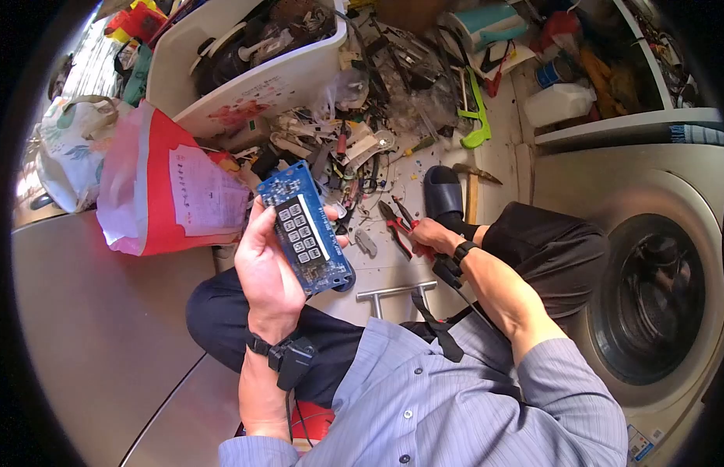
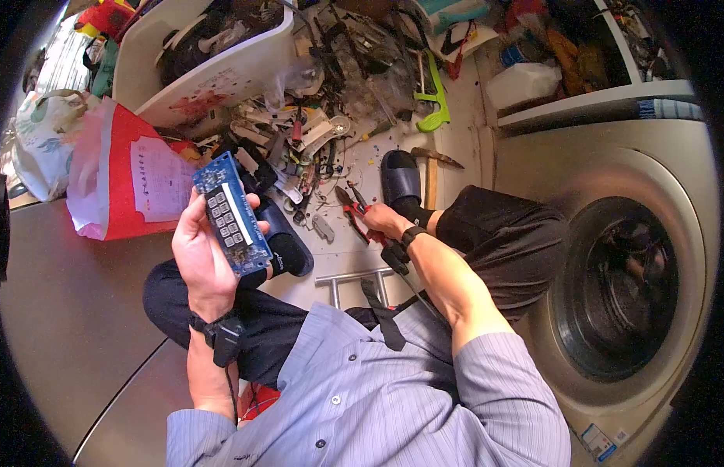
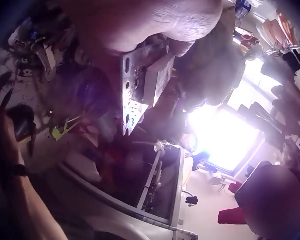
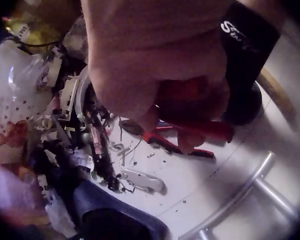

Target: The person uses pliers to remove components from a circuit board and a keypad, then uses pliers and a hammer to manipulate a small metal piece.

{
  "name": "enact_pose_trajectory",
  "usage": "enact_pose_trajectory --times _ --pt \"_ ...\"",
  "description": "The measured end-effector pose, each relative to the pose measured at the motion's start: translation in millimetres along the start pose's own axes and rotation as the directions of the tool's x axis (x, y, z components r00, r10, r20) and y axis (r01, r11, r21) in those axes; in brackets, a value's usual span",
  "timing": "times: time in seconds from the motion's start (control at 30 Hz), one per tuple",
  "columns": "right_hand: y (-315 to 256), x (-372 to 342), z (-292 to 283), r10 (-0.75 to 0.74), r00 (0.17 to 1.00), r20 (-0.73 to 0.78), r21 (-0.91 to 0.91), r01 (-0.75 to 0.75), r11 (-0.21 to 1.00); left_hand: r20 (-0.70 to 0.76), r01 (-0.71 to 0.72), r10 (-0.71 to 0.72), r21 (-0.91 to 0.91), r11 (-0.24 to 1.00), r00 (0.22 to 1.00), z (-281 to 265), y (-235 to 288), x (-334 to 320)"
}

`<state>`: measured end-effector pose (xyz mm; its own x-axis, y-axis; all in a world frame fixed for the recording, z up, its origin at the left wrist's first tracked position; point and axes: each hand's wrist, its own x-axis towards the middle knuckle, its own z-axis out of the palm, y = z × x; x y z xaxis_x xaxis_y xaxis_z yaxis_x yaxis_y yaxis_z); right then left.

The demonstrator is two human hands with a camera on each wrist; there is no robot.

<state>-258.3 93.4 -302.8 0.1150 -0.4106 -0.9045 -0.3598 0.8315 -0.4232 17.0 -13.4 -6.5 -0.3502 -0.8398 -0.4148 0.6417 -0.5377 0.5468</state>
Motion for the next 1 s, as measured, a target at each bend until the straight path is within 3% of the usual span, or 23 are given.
enact_pose_trajectory --times 0.13,0.2,0.37,0.43,0.5,0.57,0.63,0.73,0.77,0.87,0.9,0.97,1.0 --pt "6.5 11.8 1.5 -0.016 1.0 -0.01 -0.147 0.014 0.989 0.092 0.091 -0.075 -0.191 0.977 0.993 3.0 4.3 -1.6" --pt "3.1 2.7 -1.1 0.151 0.985 0.082 0.118 -0.16 0.98 0.093 0.098 -0.081 -0.197 0.975 0.992 -1.3 2.2 0.7" --pt "-22.7 -40.9 -14.6 0.164 0.97 0.181 0.086 -0.182 0.98 0.118 0.103 -0.072 -0.276 0.956 0.99 4.2 3.5 -0.7" --pt "-44.0 -69.0 -19.9 0.147 0.961 0.234 0.067 -0.167 0.984 0.226 0.149 -0.093 -0.246 0.958 0.97 2.9 6.0 -1.7" --pt "-74.0 -100.4 -24.5 -0.042 0.966 0.256 0.046 0.032 0.998 0.142 0.144 -0.117 -0.199 0.969 0.983 12.1 5.3 -5.5" --pt "-96.0 -132.2 -24.2 -0.241 0.937 0.251 0.174 0.201 0.964 0.185 0.125 -0.093 -0.169 0.978 0.978 11.0 2.8 -3.9" --pt "-128.6 -175.4 -31.9 -0.371 0.89 0.265 0.023 0.379 0.925 0.129 0.08 -0.059 -0.166 0.983 0.99 12.3 0.0 -4.5" --pt "-170.2 -249.5 -23.9 -0.427 0.898 0.11 0.013 0.428 0.904 0.127 -0.016 0.037 -0.158 0.987 0.991 23.9 2.5 -5.7" --pt "-170.7 -256.8 -20.9 -0.441 0.895 0.067 -0.073 0.446 0.892 0.132 -0.029 0.051 -0.157 0.987 0.99 24.7 2.0 -5.7" --pt "-158.5 -267.5 -4.9 -0.69 0.722 -0.051 -0.324 0.641 0.696 0.078 -0.107 0.116 -0.111 0.988 0.99 25.3 -0.9 -5.1" --pt "-154.5 -262.5 4.2 -0.863 0.494 -0.11 -0.427 0.76 0.49 0.076 -0.115 0.123 -0.107 0.988 0.989 26.8 -2.3 -4.8" --pt "-147.0 -260.4 17.4 -0.928 0.345 -0.141 -0.606 0.711 0.356 -0.002 -0.131 0.131 -0.071 0.989 0.991 24.5 -5.6 -11.1" --pt "-150.0 -262.8 21.5 -0.927 0.347 -0.143 -0.599 0.715 0.36 -0.002 -0.129 0.13 -0.085 0.988 0.992 23.0 -7.7 -9.4"
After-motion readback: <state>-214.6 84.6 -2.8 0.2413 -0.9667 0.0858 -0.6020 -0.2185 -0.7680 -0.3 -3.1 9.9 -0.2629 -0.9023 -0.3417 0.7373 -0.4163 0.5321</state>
